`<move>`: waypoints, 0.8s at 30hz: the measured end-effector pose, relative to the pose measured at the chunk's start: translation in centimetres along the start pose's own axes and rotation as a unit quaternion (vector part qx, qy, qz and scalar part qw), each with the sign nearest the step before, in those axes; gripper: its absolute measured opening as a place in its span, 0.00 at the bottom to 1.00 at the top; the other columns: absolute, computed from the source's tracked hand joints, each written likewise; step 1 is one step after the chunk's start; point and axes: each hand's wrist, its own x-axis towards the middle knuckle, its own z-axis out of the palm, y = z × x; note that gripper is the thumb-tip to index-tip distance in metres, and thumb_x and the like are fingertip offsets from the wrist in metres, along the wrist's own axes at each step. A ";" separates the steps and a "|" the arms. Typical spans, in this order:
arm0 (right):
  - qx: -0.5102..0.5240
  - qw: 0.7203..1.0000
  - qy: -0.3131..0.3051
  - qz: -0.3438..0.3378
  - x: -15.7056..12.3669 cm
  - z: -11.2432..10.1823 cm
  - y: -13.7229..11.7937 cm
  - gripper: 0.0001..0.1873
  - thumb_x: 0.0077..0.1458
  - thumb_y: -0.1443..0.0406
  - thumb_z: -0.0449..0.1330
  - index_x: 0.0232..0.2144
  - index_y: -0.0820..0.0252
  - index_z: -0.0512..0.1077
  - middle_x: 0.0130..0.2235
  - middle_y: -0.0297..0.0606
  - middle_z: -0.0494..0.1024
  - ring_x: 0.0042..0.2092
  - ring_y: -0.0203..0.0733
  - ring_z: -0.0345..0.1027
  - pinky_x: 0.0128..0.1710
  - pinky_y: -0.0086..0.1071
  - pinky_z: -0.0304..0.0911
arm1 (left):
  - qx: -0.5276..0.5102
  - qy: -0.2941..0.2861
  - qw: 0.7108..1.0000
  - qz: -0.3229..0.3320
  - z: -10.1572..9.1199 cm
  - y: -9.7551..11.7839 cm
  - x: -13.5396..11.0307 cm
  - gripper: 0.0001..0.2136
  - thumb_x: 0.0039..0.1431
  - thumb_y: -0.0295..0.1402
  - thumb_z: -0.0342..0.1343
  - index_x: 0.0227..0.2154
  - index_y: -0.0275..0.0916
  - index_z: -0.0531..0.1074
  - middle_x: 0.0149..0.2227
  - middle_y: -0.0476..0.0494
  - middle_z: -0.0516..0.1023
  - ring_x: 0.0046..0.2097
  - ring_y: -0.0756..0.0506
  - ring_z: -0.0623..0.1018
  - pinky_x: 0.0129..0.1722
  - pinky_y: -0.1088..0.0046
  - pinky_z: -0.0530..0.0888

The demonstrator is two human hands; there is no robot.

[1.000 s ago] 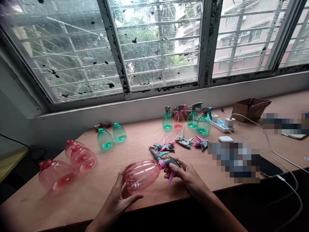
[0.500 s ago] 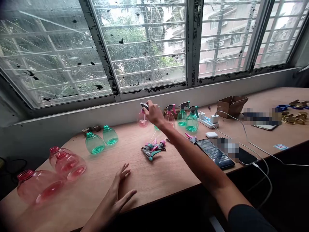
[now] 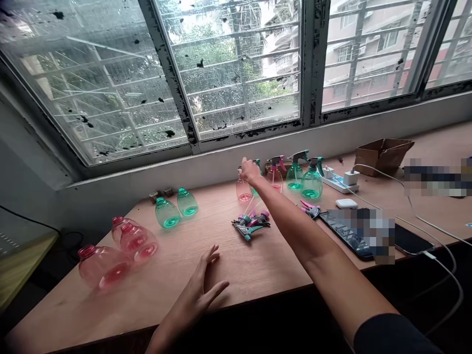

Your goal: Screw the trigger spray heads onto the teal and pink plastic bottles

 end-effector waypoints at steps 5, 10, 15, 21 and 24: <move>-0.014 0.999 -0.014 -0.025 -0.6 -1.2 0.9 0.17 0.64 0.60 0.60 0.53 0.60 0.69 0.52 0.42 0.75 0.47 0.48 0.74 0.46 0.47 0.72 | -0.028 0.018 0.999 0.012 0.1 -0.2 0.1 0.31 0.64 0.36 0.57 0.66 0.48 0.50 0.67 0.37 0.59 0.66 0.39 0.64 0.66 0.51 0.61; -0.026 0.997 -0.004 -0.079 -3.9 -2.8 1.6 0.30 0.64 0.56 0.59 0.60 0.69 0.59 0.49 0.57 0.77 0.47 0.58 0.74 0.45 0.47 0.70 | 0.036 0.135 0.990 0.014 -3.2 -0.2 0.5 0.26 0.64 0.39 0.56 0.62 0.47 0.57 0.62 0.38 0.67 0.64 0.38 0.68 0.63 0.52 0.65; -0.016 0.983 -0.005 -0.181 -8.9 -3.0 2.8 0.27 0.68 0.59 0.53 0.63 0.66 0.55 0.57 0.59 0.70 0.51 0.58 0.70 0.42 0.43 0.71 | 0.196 0.271 0.942 -0.019 -10.6 -0.3 5.4 0.28 0.65 0.45 0.53 0.63 0.41 0.56 0.61 0.32 0.67 0.61 0.33 0.71 0.56 0.51 0.72; -0.001 0.957 -0.044 -0.287 -14.5 0.3 3.9 0.15 0.67 0.67 0.53 0.54 0.62 0.70 0.56 0.49 0.73 0.55 0.53 0.68 0.51 0.43 0.68 | 0.321 0.274 0.907 -0.021 -15.1 -2.1 16.5 0.24 0.63 0.37 0.59 0.59 0.37 0.63 0.62 0.34 0.66 0.63 0.33 0.66 0.60 0.47 0.65; 0.011 0.952 -0.046 -0.303 -17.1 1.2 4.3 0.13 0.67 0.66 0.54 0.50 0.60 0.73 0.53 0.47 0.76 0.52 0.51 0.71 0.52 0.42 0.67 | 0.372 0.264 0.889 -0.042 -14.9 -3.2 19.7 0.19 0.65 0.37 0.58 0.56 0.39 0.67 0.60 0.38 0.69 0.57 0.36 0.72 0.55 0.47 0.70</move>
